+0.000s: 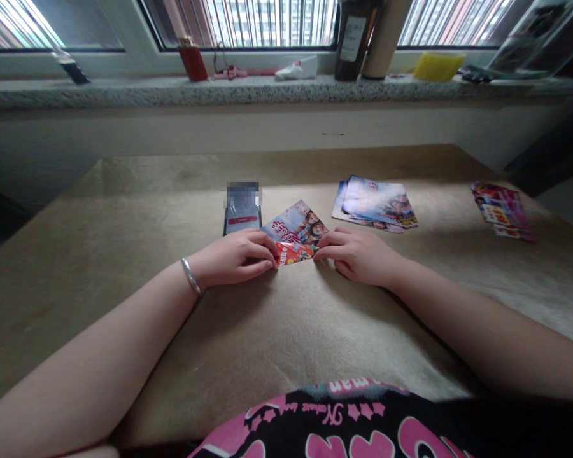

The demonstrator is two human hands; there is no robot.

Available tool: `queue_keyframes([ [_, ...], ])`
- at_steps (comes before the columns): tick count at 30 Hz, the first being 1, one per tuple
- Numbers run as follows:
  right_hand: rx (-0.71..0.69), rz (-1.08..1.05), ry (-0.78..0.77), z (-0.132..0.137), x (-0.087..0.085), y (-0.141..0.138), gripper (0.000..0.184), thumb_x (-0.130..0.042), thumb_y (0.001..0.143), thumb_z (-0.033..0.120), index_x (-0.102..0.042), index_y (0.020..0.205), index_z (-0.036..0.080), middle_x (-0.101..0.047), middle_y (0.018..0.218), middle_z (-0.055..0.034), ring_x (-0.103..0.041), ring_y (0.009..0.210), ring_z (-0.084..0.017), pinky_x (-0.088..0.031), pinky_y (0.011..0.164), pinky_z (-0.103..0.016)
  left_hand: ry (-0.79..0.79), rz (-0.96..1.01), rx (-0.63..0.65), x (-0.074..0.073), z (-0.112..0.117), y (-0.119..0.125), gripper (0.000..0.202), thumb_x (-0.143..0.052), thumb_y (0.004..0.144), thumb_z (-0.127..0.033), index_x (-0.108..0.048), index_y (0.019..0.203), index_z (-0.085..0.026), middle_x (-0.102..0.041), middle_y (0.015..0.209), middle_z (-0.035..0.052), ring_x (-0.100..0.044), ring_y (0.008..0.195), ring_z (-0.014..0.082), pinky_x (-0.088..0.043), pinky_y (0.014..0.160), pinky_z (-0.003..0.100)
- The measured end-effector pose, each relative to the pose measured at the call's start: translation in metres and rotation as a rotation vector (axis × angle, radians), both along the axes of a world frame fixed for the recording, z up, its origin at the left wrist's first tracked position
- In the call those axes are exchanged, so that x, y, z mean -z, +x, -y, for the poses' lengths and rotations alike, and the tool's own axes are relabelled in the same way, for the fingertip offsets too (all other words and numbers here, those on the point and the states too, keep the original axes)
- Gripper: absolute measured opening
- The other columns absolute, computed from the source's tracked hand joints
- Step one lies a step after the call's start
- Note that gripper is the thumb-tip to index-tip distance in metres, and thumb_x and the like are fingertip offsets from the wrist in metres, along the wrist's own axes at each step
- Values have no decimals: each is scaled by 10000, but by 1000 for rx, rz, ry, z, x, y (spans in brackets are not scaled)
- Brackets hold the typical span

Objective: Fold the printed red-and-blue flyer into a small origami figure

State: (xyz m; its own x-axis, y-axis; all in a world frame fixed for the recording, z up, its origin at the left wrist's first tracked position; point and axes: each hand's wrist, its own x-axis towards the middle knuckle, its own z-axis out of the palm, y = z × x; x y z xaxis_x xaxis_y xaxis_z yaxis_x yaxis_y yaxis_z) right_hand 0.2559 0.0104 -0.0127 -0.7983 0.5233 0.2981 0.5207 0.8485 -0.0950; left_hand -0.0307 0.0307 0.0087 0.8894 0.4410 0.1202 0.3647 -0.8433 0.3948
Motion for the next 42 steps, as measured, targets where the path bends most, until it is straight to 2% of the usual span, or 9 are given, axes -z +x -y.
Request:
queue_keyframes([
  [18,109,-21,-80,-15,-3,39,309,-449,755,76,-723,753,220,-711,866,-16,-644,740,-144,-456,660,-255,-38,27,-30,0,-2,-5,291,-441,904,-254,-702,795,-187,-658,1038,60,-589,947,154,-477,881,308],
  [23,116,-43,-99,-17,-4,44,292,-442,755,84,-701,713,212,-710,855,-12,-641,725,-138,-451,661,-250,17,21,-59,2,1,0,285,-429,905,-259,-664,773,-165,-656,969,70,-591,885,154,-486,824,297],
  [26,200,-59,-67,-14,-3,41,262,-449,767,102,-677,690,205,-696,803,-16,-627,709,-141,-439,649,-252,124,12,-153,5,6,7,208,-472,882,-263,-648,850,-156,-639,892,73,-581,835,162,-497,762,293],
  [28,271,-101,-46,-12,-2,39,242,-451,779,118,-665,702,200,-682,783,-22,-613,692,-140,-436,644,-256,195,-2,-157,7,11,12,196,-482,880,-251,-652,934,-168,-638,954,75,-577,891,176,-501,801,311],
  [30,312,-159,-30,-10,-2,35,229,-451,785,124,-666,751,195,-677,810,-32,-604,693,-144,-441,654,-267,296,-10,-137,9,15,17,275,-471,891,-247,-620,1112,-176,-630,1053,90,-564,950,195,-504,844,341],
  [34,219,-194,-24,-5,-6,27,266,-445,781,95,-677,865,194,-675,879,-55,-598,808,-175,-458,715,-299,407,-35,-156,14,21,25,311,-454,902,-213,-603,1172,-170,-578,1221,106,-510,1107,232,-476,951,406],
  [37,141,-193,-12,-1,-10,20,288,-452,765,80,-680,892,202,-677,899,-49,-575,828,-184,-462,752,-328,391,-47,-168,16,23,28,334,-436,914,-201,-576,1215,-168,-589,1216,93,-513,1104,221,-480,960,403],
  [42,116,-208,-6,0,-8,13,281,-475,775,83,-679,913,218,-676,977,-38,-570,891,-188,-468,814,-350,356,-49,-102,15,23,29,344,-465,916,-236,-551,1246,-186,-579,1243,85,-518,1115,220,-476,972,414],
])
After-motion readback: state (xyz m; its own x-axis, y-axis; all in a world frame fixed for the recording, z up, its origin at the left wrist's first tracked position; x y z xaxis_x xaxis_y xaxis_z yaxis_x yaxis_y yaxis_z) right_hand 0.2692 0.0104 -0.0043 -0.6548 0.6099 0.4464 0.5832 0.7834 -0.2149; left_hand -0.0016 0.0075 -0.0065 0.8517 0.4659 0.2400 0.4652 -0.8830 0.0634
